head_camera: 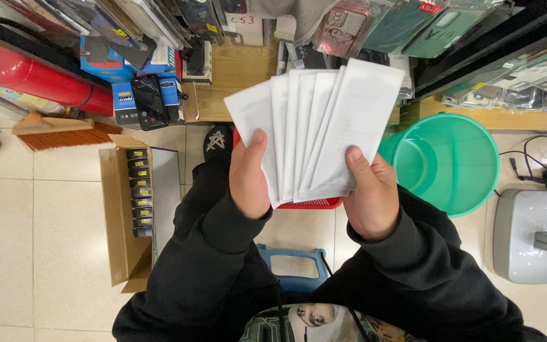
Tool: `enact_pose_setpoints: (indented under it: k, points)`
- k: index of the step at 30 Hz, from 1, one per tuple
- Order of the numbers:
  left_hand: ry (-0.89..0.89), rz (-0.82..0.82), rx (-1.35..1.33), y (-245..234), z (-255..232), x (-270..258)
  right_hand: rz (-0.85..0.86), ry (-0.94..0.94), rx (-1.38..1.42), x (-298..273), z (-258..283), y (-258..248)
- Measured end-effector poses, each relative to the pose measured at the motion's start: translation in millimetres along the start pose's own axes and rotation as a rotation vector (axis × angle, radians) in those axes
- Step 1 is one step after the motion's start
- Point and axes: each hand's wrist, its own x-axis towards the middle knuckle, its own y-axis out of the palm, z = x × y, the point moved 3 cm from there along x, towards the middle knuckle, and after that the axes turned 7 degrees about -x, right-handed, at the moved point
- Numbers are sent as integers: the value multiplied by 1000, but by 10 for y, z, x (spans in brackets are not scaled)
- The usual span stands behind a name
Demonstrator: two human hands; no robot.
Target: The person sits on a stool and handles several white packets and a red box from a red basket. They wipe the red box with a gray cloth, then open a white packet to reveal a black phone case, which they inspect and wipe before placing it back.
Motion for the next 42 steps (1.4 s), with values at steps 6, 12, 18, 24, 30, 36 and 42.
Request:
enact_pose_setpoints:
  k: [6,12,18,24,30,36,42]
  points:
    - [-107,140,-14,-11,283,-20,142,90,-45,-53,-96,95]
    - [-267,401,-424,143,286,-205,343,155,-23,-107,-327,64]
    - [50,527,-171,-52,-2,-131,536,352,107,-205,-356,192]
    - [590,650,214,258,-96,-349,450,619,523,-278,-314,324]
    - [354,694,43,44,20,-269,440,451,422,-175,-665,268]
    - [109,680,-138,-121,198,-157,447,388,387,-333,-53,564]
    - [-101,626,-306,-354,300,-17,502,284,-53,0,-782,-139]
